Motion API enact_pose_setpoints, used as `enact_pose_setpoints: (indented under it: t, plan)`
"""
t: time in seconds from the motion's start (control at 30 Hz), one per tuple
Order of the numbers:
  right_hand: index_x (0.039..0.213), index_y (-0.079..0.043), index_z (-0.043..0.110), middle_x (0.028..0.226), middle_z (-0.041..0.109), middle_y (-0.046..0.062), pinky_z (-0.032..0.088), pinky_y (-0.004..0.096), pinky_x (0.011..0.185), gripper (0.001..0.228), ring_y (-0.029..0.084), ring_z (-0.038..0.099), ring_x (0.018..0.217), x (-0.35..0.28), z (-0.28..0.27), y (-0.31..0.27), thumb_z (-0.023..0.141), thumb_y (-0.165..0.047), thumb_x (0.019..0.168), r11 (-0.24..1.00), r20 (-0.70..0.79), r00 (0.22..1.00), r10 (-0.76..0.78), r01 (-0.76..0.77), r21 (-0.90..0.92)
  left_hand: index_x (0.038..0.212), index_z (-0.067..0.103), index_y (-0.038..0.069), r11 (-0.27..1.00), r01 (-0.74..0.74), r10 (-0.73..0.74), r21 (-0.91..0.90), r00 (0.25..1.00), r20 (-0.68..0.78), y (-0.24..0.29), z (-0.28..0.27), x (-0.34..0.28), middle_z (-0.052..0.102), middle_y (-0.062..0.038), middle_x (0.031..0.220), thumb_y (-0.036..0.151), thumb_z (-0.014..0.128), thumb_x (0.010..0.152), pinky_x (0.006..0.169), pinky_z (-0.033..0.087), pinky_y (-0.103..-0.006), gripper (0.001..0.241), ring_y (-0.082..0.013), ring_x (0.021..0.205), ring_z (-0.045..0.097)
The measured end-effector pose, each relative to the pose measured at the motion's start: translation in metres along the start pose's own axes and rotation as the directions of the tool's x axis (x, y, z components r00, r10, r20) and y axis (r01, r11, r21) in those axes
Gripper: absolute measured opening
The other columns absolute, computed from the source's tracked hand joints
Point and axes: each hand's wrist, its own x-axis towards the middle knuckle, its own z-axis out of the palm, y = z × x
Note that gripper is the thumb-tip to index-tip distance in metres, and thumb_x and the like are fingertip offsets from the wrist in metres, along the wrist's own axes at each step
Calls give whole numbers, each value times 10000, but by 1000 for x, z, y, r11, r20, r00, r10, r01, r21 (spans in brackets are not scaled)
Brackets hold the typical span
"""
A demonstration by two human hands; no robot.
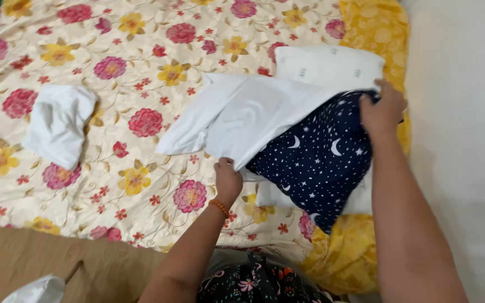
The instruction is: The person places a dark blue pillow with a star pattern onto a bed and proceeds to put a white pillowcase on it. They align the corners, pull the fabric over the pillow, and smooth out the surface to ensure a neat fit.
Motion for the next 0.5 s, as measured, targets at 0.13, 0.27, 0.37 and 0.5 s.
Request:
enact_pose_setpoints:
  t: [0.13,0.27,0.37,0.5]
  plan:
    - [1296,-55,662,1235,612,247,372,555,1021,554,447,509,1186,-94,-5,-27,824,-171,779,996,51,998,-43,47,-72,1234,540,32,994,-75,64,76,989,131,-19,54,-4,521,-240,1246,-17,637,856,940,490,-481,393,-447,1089,563]
    - [1457,-155,466,1488,440,229,282,576,1172,819,439,358,1421,-187,-7,-69,833,-386,762,988,386,914,-124,78,134,1229,540,15,975,-221,220,-10,961,169,-38,85,-20,561,-235,1202,-64,628,815,989,480,-468,431,-428,1114,563]
    - [1604,-263,239,1648,191,271,154,656,1156,1193,464,151,1517,-203,-21,-104,899,-564,657,985,675,736,-60,155,-81,1264,498,-12,962,-269,273,-48,955,113,-34,88,-28,533,-256,1216,-93,619,789,983,465,-481,497,-443,1113,543]
    - [1615,-332,163,1659,170,212,192,636,1170,1125,408,153,1514,-222,3,-80,864,-468,746,920,763,647,-10,304,-246,1270,465,-8,990,-126,128,-71,991,30,-16,74,-49,484,-258,1245,-53,637,811,955,480,-465,492,-433,1098,551]
